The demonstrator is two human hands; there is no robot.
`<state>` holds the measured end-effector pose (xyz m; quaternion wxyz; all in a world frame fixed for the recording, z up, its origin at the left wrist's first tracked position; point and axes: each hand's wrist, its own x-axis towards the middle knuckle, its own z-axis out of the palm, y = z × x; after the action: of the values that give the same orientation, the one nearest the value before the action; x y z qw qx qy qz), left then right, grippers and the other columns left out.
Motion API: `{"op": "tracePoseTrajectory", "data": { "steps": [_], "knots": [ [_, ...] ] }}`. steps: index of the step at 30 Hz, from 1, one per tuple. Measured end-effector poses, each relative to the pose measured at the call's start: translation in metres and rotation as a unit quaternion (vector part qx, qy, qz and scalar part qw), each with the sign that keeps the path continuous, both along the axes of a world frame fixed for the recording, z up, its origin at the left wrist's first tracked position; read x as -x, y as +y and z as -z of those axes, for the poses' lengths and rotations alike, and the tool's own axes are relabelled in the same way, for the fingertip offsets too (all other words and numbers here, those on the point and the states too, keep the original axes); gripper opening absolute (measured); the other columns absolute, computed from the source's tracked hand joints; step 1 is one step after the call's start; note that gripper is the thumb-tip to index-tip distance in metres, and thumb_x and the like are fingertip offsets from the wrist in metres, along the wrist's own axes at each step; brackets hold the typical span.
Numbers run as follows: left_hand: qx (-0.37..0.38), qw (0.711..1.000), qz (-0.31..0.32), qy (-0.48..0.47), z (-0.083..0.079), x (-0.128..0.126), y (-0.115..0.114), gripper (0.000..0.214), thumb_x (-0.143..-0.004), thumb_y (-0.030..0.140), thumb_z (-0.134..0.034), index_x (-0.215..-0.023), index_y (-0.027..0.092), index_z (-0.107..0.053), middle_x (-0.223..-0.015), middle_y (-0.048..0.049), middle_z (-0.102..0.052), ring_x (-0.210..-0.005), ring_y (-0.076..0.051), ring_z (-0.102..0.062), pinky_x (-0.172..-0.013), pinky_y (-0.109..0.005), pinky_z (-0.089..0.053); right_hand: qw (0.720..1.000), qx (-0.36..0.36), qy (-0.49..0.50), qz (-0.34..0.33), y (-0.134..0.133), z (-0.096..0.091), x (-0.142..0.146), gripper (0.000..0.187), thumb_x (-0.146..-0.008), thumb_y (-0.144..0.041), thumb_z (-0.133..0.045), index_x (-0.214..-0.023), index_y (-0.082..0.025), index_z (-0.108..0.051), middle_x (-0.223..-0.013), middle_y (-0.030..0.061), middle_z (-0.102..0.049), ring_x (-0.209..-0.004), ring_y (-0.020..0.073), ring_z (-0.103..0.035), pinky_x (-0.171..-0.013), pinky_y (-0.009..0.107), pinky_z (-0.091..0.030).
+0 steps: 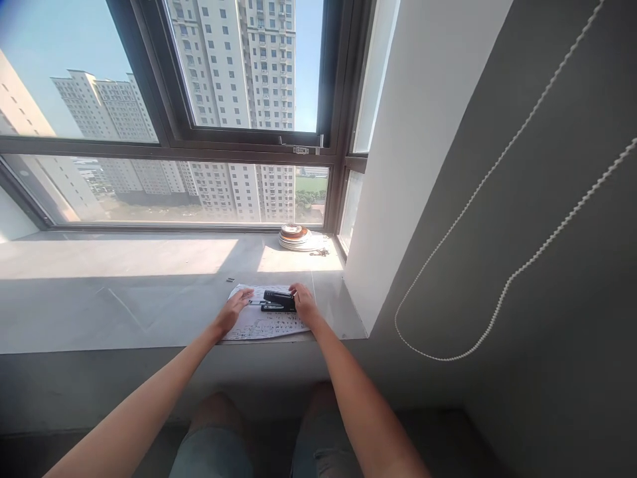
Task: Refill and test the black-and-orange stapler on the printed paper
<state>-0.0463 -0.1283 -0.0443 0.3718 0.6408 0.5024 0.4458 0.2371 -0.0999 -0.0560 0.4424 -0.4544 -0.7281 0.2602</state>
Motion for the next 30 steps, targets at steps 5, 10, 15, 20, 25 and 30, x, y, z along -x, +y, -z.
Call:
{"op": "tracePoseTrajectory", "data": {
  "steps": [5,10,15,20,25,30],
  "knots": [
    [0.032,0.996,-0.021,-0.085,-0.002,-0.004,0.001,0.048,-0.088,0.051,-0.056,-0.121,0.016,-0.065,-0.138,-0.0193,-0.065,-0.132,-0.035,-0.062,-0.110,-0.052,-0.050,0.998,0.043,0.049,0.005,-0.008,-0.010,-0.004,0.035,-0.099,-0.040,-0.038,-0.113,-0.023,-0.065,-0.110,0.0070,-0.070,-0.105,0.0237,-0.064,-0.092,0.037,-0.050],
    [0.024,0.995,-0.011,-0.092,-0.002,-0.007,0.000,0.047,-0.086,0.056,-0.063,-0.114,0.019,-0.069,-0.129,-0.0167,-0.070,-0.127,-0.036,-0.065,-0.108,-0.051,-0.051,0.997,0.010,-0.060,-0.048,-0.020,-0.018,-0.005,0.043,-0.086,-0.045,-0.071,-0.124,-0.025,-0.071,-0.117,0.0083,-0.071,-0.107,0.0269,-0.064,-0.093,0.040,-0.052],
    [0.029,0.990,-0.028,-0.136,0.000,-0.011,-0.001,0.060,-0.089,0.072,-0.056,-0.110,0.017,-0.066,-0.125,-0.0171,-0.067,-0.109,-0.032,-0.072,-0.090,-0.045,-0.060,0.997,-0.030,-0.063,-0.037,-0.028,-0.027,0.001,0.031,-0.081,-0.033,-0.075,-0.110,-0.023,-0.078,-0.096,0.0053,-0.077,-0.087,0.0253,-0.070,-0.083,0.039,-0.057],
    [0.037,0.983,-0.033,-0.178,0.004,-0.014,0.002,0.071,-0.094,0.081,-0.038,-0.123,0.017,-0.054,-0.115,-0.0150,-0.067,-0.078,-0.022,-0.075,-0.062,-0.032,-0.059,0.971,-0.219,-0.091,-0.011,-0.042,-0.047,0.023,0.037,-0.092,-0.011,-0.057,-0.123,-0.022,-0.075,-0.117,0.0103,-0.076,-0.115,0.0285,-0.065,-0.098,0.045,-0.056],
    [0.049,0.968,-0.049,-0.243,0.009,-0.014,0.011,0.065,-0.093,0.079,-0.044,-0.114,0.018,-0.052,-0.095,-0.0079,-0.068,-0.060,-0.018,-0.070,-0.049,-0.029,-0.053,0.930,-0.296,-0.215,-0.035,-0.052,-0.049,0.055,0.053,-0.095,-0.001,-0.045,-0.138,-0.023,-0.068,-0.132,0.0118,-0.071,-0.130,0.0300,-0.056,-0.108,0.049,-0.053],
    [0.026,0.967,-0.067,-0.245,0.014,-0.007,0.019,0.055,-0.085,0.067,-0.064,-0.107,0.017,-0.058,-0.088,-0.0062,-0.071,-0.068,-0.019,-0.069,-0.056,-0.030,-0.054,0.919,-0.275,-0.279,-0.053,-0.055,-0.043,0.077,0.050,-0.099,-0.006,-0.048,-0.140,-0.026,-0.068,-0.135,0.0128,-0.069,-0.132,0.0337,-0.056,-0.110,0.055,-0.051]
  ]
}}
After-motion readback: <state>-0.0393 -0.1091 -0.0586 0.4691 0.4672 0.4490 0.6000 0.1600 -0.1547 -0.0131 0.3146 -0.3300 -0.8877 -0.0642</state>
